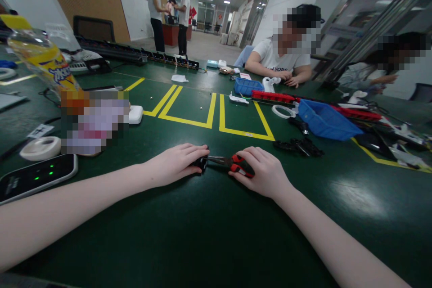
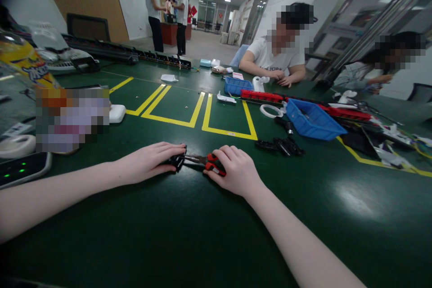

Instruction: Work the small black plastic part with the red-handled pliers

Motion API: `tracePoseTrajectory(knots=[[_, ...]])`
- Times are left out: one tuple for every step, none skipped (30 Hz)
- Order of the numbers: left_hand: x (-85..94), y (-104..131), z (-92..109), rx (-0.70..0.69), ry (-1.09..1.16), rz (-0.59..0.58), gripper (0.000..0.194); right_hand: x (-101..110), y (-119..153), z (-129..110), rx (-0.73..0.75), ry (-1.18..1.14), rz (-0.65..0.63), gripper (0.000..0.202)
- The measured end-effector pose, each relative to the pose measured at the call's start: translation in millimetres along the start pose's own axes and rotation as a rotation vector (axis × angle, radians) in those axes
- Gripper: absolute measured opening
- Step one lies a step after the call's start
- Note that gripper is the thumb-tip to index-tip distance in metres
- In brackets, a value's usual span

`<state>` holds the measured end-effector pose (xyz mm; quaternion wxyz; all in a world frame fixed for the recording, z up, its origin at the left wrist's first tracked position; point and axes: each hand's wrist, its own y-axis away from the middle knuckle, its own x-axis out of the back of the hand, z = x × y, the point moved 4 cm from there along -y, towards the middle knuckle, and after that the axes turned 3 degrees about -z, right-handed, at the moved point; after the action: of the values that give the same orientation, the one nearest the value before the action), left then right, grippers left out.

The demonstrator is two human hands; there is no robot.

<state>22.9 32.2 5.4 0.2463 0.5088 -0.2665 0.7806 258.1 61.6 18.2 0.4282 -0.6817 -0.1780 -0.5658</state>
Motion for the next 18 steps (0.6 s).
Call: tracePoseTrajectory(knots=[[-0.2,0.0,-0.5,0.002,-0.001,0.001,0.049,0.1,-0.1,0.1,-0.003,-0.007,0.0,0.04],[-0.3,0.1,-1.0,0.001,0.0,0.003,0.049,0.3,-0.2,0.2,-0.006,-0.014,0.0,0.04],[-0.4,0.2,-1.5,-0.001,0.003,0.005,0.049,0.4,-0.3,0.3,-0.007,-0.021,0.001,0.039],[-0.4,0.2,-1.9,-0.004,0.005,0.007,0.049,0.5,-0.4,0.5,-0.009,-0.025,0.003,0.039],[-0.4,0.3,-2.4,-0.007,0.007,0.007,0.049,0.5,-0.3,0.6,-0.01,-0.028,0.005,0.039],[-0.4,0.3,-2.7,-0.009,0.006,0.007,0.049,0.5,-0.3,0.7,-0.01,-0.029,0.005,0.039],[-0.4,0.3,-3.0,-0.009,0.004,0.004,0.049,0.3,-0.2,0.8,-0.01,-0.029,0.005,0.039],[-0.4,0.3,-3.3,-0.008,0.001,0.002,0.049,0.1,-0.1,1.0,-0.013,-0.029,0.003,0.039],[-0.4,0.2,-3.4,-0.005,-0.002,0.001,0.049,-0.3,0.0,1.1,-0.015,-0.03,-0.001,0.04],[-0.4,0.1,-3.4,-0.003,-0.005,-0.002,0.049,-0.6,0.1,1.3,-0.018,-0.031,-0.006,0.04],[-0.3,0.0,-3.3,-0.002,-0.008,-0.004,0.049,-0.9,0.1,1.3,-0.019,-0.033,-0.01,0.039],[-0.4,-0.2,-3.1,0.001,-0.012,-0.006,0.049,-1.0,0.2,1.3,-0.021,-0.032,-0.013,0.039],[-0.4,-0.3,-2.9,0.003,-0.018,-0.009,0.049,-1.1,0.2,1.2,-0.021,-0.03,-0.015,0.039],[-0.5,-0.4,-2.6,0.004,-0.025,-0.012,0.05,-1.1,0.2,1.0,-0.019,-0.026,-0.016,0.039],[-0.6,-0.4,-2.4,0.004,-0.033,-0.014,0.05,-1.1,0.2,0.7,-0.017,-0.021,-0.017,0.039],[-0.7,-0.4,-2.1,0.002,-0.041,-0.015,0.049,-1.0,0.3,0.5,-0.016,-0.014,-0.019,0.04],[-0.8,-0.3,-1.9,0.001,-0.047,-0.015,0.049,-0.9,0.3,0.3,-0.014,-0.008,-0.018,0.04],[-1.0,-0.2,-1.7,-0.001,-0.053,-0.016,0.049,-0.7,0.3,0.1,-0.013,-0.004,-0.016,0.04]])
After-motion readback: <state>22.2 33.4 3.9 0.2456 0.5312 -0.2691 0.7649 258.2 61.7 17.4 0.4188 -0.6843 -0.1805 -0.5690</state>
